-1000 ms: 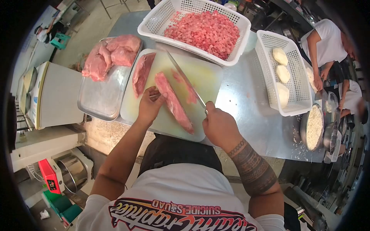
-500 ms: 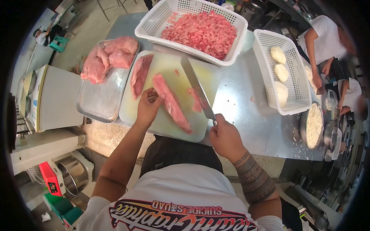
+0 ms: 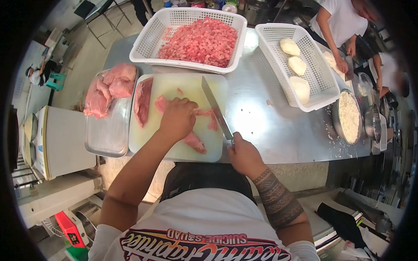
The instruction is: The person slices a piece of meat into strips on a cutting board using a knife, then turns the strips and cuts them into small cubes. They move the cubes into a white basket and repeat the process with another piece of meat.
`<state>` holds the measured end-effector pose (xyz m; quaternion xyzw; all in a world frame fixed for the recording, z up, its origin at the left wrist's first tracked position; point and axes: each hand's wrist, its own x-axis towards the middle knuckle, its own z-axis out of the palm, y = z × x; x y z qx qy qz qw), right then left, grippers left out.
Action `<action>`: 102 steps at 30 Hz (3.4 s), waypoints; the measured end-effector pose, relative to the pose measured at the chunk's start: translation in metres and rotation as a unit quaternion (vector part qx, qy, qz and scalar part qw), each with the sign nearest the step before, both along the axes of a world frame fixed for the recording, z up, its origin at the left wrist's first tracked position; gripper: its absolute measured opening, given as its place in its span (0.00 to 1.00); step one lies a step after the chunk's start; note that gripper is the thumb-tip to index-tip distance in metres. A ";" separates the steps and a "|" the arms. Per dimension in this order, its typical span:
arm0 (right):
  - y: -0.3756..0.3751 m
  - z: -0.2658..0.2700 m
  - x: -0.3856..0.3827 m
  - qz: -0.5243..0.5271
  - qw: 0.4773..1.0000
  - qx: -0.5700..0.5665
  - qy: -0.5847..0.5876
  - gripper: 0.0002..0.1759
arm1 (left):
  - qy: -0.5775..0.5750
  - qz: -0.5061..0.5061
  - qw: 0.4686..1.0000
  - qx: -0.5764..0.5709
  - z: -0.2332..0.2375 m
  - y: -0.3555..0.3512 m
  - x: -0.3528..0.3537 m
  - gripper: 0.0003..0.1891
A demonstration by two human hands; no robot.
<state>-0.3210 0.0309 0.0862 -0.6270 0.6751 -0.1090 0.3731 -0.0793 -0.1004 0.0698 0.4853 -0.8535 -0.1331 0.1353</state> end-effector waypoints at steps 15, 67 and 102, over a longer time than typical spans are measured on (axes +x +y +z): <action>0.030 0.001 0.024 -0.052 0.999 0.002 -0.008 0.14 | 0.008 -0.022 0.996 0.084 -0.057 -0.068 -0.020 0.08; 0.046 0.029 0.081 -0.195 0.980 -0.037 -0.007 0.13 | -0.002 -0.108 0.985 0.136 -0.050 -0.086 -0.016 0.22; 0.090 0.004 0.094 -0.303 0.953 -0.001 -0.023 0.13 | -0.193 -0.451 0.857 0.156 -0.028 -0.123 -0.010 0.12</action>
